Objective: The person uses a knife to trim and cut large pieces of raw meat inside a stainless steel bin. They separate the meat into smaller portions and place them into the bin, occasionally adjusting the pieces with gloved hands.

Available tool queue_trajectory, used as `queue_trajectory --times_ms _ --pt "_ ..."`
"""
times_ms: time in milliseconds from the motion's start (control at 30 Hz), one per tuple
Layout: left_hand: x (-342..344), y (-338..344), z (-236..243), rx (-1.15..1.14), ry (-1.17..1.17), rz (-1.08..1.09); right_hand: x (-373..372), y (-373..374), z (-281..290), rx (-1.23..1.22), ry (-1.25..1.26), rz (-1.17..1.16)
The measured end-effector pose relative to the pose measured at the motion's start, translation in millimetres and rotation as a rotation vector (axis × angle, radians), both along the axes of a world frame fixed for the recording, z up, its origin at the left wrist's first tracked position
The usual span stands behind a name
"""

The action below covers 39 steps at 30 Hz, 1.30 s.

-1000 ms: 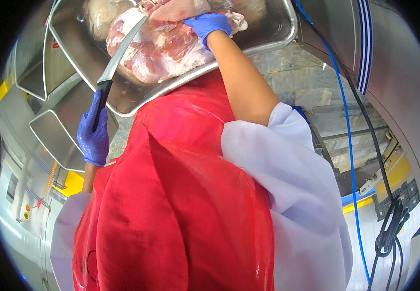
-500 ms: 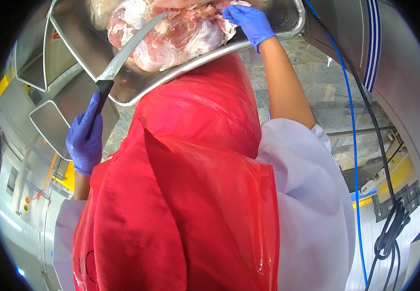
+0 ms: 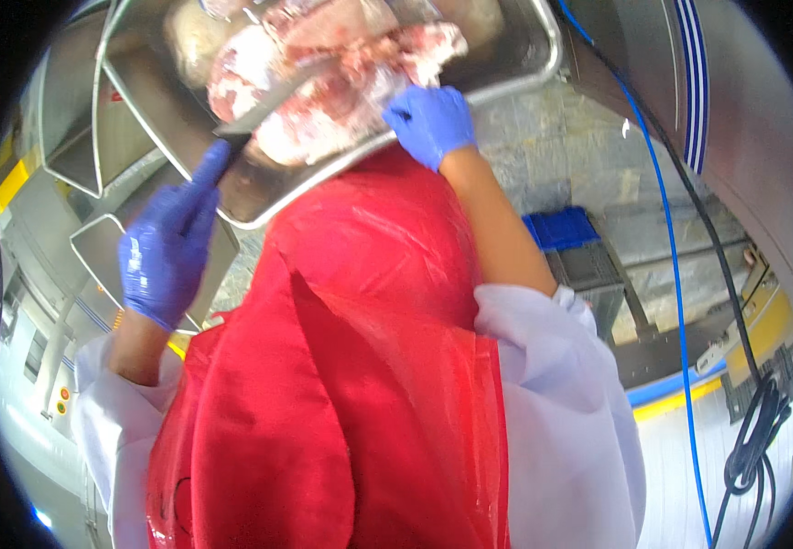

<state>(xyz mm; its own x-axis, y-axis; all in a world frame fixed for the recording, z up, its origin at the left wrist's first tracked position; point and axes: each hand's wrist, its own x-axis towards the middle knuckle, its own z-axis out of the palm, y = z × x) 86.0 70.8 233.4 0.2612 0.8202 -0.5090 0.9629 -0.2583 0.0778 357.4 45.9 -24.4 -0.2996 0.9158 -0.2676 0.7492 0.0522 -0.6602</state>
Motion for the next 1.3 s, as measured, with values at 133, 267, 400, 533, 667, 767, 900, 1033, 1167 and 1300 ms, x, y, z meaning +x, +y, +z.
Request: queue_trajectory --times_ms 133,267,400,533,667,767,900,1033,1167,1300 --pt "5 -13 2 -0.117 0.047 0.048 -4 -4 5 -0.069 0.019 -0.030" --pt "-15 -21 -4 -0.166 0.030 0.145 3 4 15 -0.167 0.061 -0.091" --pt "-37 -22 23 -0.119 -0.089 0.260 13 15 10 -0.332 0.039 -0.139" --pt "-73 4 80 0.159 -0.278 0.390 9 25 4 -0.341 0.032 -0.125" --pt "-53 93 162 0.136 0.061 0.432 7 26 12 -0.121 -0.089 -0.326" --pt "-49 133 177 0.229 -0.100 0.292 15 14 -18 -0.141 0.032 -0.549" --pt "-43 196 115 0.313 0.055 -0.014 3 14 -30 -0.116 0.125 -0.663" --pt "-16 259 -17 0.237 0.231 0.106 -4 12 -20 -0.002 0.042 -0.691" --pt "-21 270 -14 0.176 0.118 0.093 10 25 -30 -0.090 0.097 -0.787" --pt "-24 227 2 0.471 -0.135 0.305 16 60 -22 0.039 0.016 -0.747"
